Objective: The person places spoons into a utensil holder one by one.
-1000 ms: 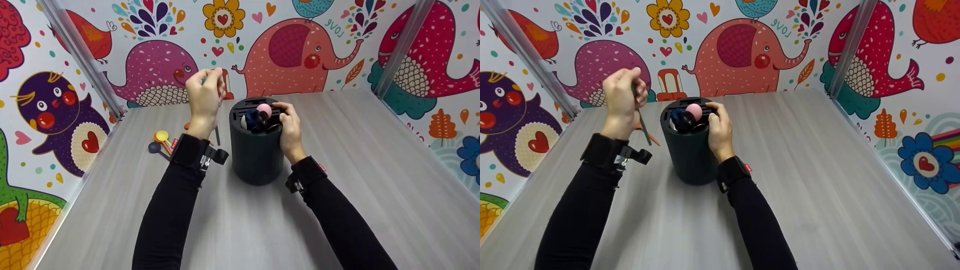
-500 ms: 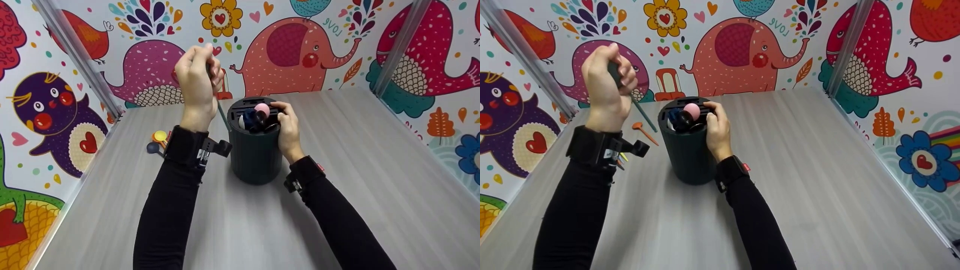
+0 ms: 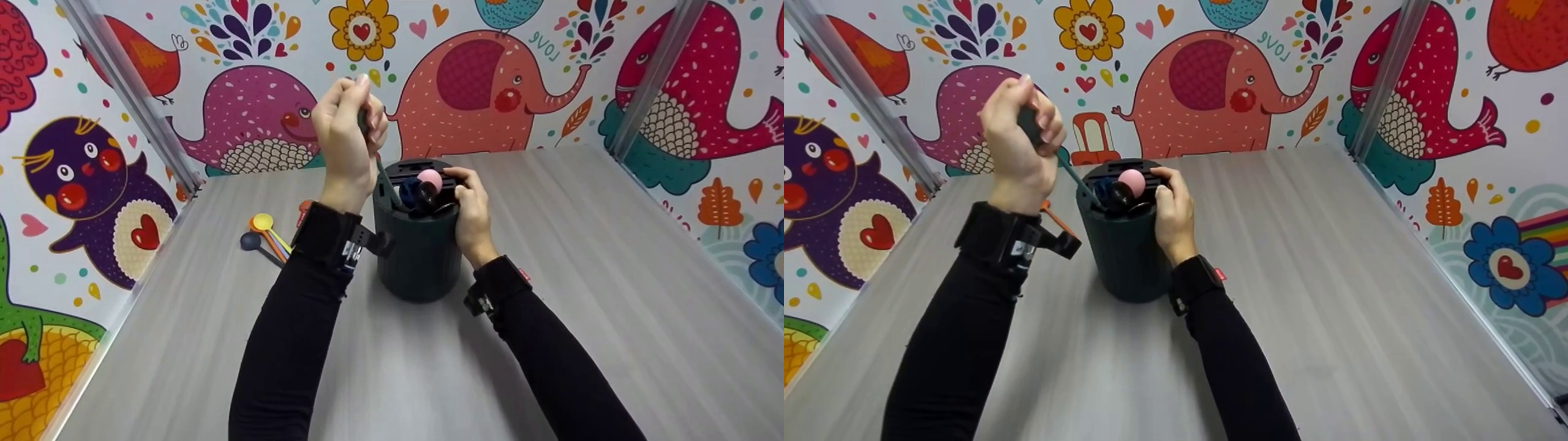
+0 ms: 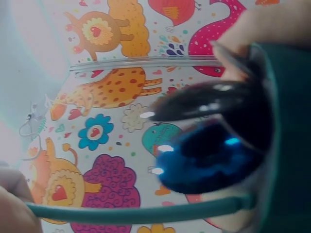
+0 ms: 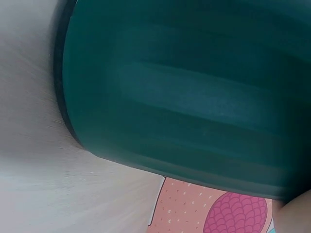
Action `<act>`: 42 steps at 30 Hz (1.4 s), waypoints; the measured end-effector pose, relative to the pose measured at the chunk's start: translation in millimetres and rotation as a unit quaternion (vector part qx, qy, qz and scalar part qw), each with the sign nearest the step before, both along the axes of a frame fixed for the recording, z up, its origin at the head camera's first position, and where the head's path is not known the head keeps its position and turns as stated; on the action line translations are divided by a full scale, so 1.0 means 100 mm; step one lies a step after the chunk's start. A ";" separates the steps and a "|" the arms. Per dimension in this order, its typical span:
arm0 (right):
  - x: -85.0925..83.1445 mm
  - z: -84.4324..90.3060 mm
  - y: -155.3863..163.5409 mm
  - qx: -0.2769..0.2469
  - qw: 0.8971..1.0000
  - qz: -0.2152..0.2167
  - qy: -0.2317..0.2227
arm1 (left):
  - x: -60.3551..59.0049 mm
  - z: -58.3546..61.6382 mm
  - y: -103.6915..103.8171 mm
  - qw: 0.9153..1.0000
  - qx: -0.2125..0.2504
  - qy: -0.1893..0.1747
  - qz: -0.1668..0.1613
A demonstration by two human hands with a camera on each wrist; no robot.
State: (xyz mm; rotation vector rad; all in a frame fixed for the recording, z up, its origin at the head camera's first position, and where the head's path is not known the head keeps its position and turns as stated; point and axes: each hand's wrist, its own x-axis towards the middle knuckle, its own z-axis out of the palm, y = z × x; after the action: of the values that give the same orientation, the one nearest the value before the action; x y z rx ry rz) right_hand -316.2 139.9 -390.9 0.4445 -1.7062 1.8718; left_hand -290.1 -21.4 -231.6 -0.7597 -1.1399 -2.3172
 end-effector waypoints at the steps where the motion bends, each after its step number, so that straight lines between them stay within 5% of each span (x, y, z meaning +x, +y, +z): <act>1: 0.00 0.00 0.00 0.002 1.000 0.000 0.002 | -0.02 -0.03 0.01 1.000 0.001 0.004 -0.002; 14: 0.02 0.00 -0.02 0.016 1.000 -0.004 -0.006 | -0.16 -0.45 0.01 0.999 -0.038 -0.017 -0.003; 24: 0.01 0.03 -0.03 0.011 1.000 -0.005 0.002 | -0.19 -0.62 0.06 0.986 -0.156 -0.002 0.056; 32: 0.00 0.02 0.00 0.015 1.000 -0.002 0.000 | -0.22 -0.72 0.05 0.977 -0.192 -0.024 0.092; 37: 0.01 0.01 0.00 0.018 1.000 0.001 -0.002 | -0.23 -0.82 0.03 0.960 -0.243 -0.034 0.134; 42: 0.01 0.02 0.01 0.011 1.000 -0.003 0.000 | -0.24 -0.92 0.02 0.920 -0.343 -0.023 0.187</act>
State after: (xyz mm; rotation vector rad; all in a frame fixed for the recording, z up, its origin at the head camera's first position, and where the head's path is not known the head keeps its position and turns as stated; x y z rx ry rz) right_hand -315.1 141.1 -389.2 0.4479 -1.7285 1.8502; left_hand -314.3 -19.0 -323.3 -0.6318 -1.9635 -1.6137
